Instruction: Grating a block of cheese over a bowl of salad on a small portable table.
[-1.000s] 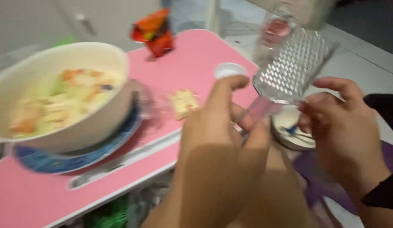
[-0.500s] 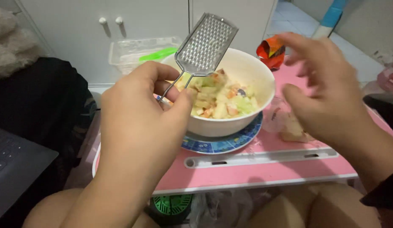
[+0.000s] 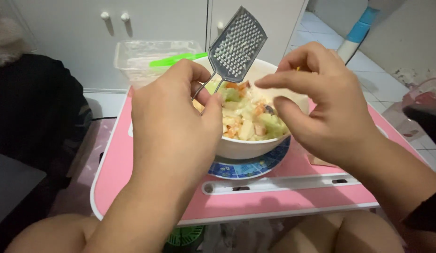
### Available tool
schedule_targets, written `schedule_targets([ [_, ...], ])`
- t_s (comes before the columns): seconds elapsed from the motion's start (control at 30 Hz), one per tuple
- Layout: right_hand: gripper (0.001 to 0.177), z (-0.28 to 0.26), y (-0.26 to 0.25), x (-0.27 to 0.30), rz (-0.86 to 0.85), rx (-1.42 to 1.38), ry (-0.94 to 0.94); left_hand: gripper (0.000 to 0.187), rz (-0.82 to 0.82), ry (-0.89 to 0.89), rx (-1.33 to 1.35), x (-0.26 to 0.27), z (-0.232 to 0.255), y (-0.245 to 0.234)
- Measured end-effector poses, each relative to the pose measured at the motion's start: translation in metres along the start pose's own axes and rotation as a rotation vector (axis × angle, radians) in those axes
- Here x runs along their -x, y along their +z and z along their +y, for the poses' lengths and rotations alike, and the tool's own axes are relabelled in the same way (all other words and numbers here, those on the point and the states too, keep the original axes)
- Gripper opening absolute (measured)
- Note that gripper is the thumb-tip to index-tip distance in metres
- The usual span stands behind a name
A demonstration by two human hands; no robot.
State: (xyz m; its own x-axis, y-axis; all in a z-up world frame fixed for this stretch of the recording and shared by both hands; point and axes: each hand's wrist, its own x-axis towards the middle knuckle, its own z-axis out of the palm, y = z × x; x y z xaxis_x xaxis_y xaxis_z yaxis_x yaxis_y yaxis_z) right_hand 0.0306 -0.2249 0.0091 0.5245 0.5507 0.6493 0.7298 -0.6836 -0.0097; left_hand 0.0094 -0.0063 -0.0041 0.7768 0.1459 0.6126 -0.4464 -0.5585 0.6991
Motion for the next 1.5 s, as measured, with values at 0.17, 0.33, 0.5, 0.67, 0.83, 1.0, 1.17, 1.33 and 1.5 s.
schedule_targets([
  [0.17,0.047,-0.002,0.001,-0.016,-0.003,-0.104,0.311,0.024,-0.009,-0.033,0.033,0.0,0.003,0.005],
  [0.33,0.066,0.02,0.019,-0.014,0.015,-0.018,0.159,0.026,-0.026,-0.075,0.045,-0.002,0.004,0.0],
  [0.5,0.071,0.005,0.014,-0.016,-0.112,-0.023,0.137,0.028,-0.05,-0.133,0.067,-0.004,0.002,-0.005],
  [0.67,0.034,0.015,0.009,-0.017,-0.003,-0.376,0.329,0.018,-0.08,-0.023,-0.129,-0.005,-0.008,0.0],
  [0.83,0.015,0.022,0.006,-0.013,-0.001,-0.096,0.361,0.02,-0.12,0.055,-0.255,-0.008,-0.001,-0.006],
  [1.0,0.022,0.011,0.006,-0.013,0.052,-0.258,0.314,0.027,-0.162,-0.015,-0.206,-0.008,0.008,-0.009],
  [1.17,0.088,0.005,0.019,-0.017,-0.149,0.189,0.122,0.031,-0.115,0.037,-0.244,-0.008,0.005,-0.009],
  [1.33,0.073,0.027,0.012,-0.025,-0.165,0.189,0.297,0.024,-0.109,0.057,-0.313,-0.013,-0.004,-0.009],
  [1.5,0.033,0.031,-0.008,-0.023,-0.194,-0.138,0.779,0.026,-0.163,-0.026,-0.311,-0.018,-0.002,-0.01],
])
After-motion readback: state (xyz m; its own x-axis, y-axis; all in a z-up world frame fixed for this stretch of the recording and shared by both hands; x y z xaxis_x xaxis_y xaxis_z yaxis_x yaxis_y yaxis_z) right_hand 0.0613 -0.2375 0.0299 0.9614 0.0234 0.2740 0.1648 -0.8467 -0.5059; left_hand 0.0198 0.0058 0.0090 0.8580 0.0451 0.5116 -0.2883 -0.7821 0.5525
